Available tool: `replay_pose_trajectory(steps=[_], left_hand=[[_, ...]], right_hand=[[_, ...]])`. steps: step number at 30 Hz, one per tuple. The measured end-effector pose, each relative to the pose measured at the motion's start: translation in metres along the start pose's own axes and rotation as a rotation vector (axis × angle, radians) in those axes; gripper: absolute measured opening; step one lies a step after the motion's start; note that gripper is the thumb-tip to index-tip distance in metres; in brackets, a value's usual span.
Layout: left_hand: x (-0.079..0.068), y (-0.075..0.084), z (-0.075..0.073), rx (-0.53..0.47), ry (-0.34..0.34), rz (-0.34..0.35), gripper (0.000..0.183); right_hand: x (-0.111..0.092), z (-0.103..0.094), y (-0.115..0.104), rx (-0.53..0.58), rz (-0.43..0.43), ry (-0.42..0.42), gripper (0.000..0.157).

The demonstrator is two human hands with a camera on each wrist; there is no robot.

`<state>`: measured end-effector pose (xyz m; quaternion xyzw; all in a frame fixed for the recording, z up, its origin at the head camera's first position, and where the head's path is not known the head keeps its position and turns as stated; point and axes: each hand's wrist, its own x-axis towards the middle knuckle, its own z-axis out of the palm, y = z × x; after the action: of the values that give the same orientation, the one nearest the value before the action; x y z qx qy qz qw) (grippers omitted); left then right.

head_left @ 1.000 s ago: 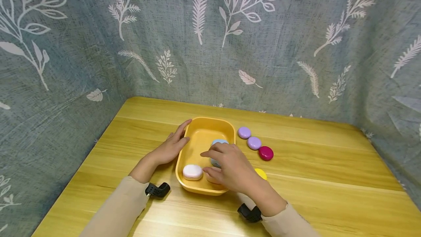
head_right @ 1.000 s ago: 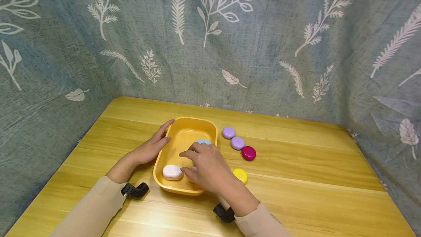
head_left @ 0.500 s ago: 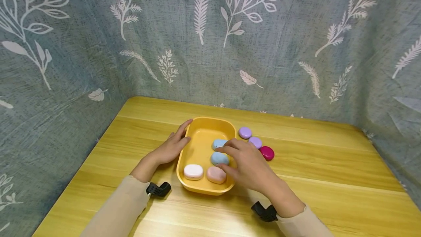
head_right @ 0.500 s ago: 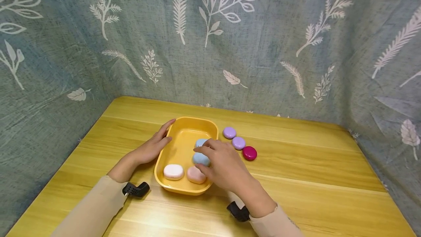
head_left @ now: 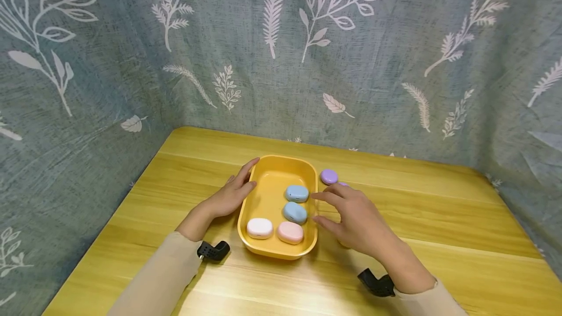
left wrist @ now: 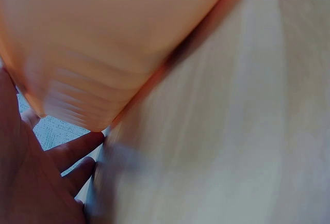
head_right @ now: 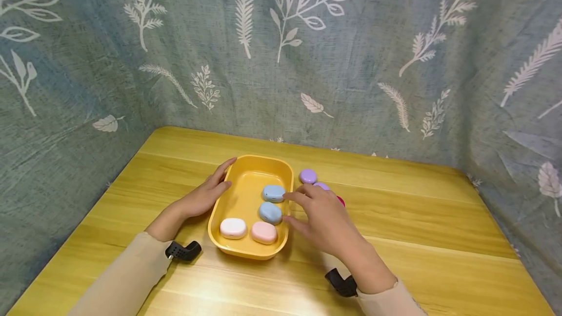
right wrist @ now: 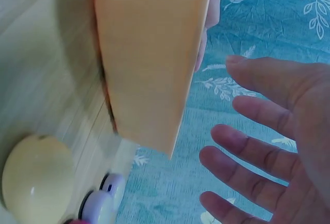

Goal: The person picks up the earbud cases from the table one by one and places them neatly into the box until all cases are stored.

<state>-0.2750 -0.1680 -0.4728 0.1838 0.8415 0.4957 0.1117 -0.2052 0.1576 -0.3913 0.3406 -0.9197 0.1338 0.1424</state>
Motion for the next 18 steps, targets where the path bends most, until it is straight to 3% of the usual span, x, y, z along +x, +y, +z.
replay_pose_trajectory(steps=[10,18], left_hand=[[0.001,-0.002,-0.001,-0.007,-0.011,-0.008,0.06],[0.001,-0.001,-0.001,-0.005,-0.008,-0.005,0.061]], right_hand=[[-0.013,-0.006,0.012,-0.008,0.042,-0.041,0.049],[-0.021,-0.008,0.02,-0.034,0.081,-0.138,0.05]])
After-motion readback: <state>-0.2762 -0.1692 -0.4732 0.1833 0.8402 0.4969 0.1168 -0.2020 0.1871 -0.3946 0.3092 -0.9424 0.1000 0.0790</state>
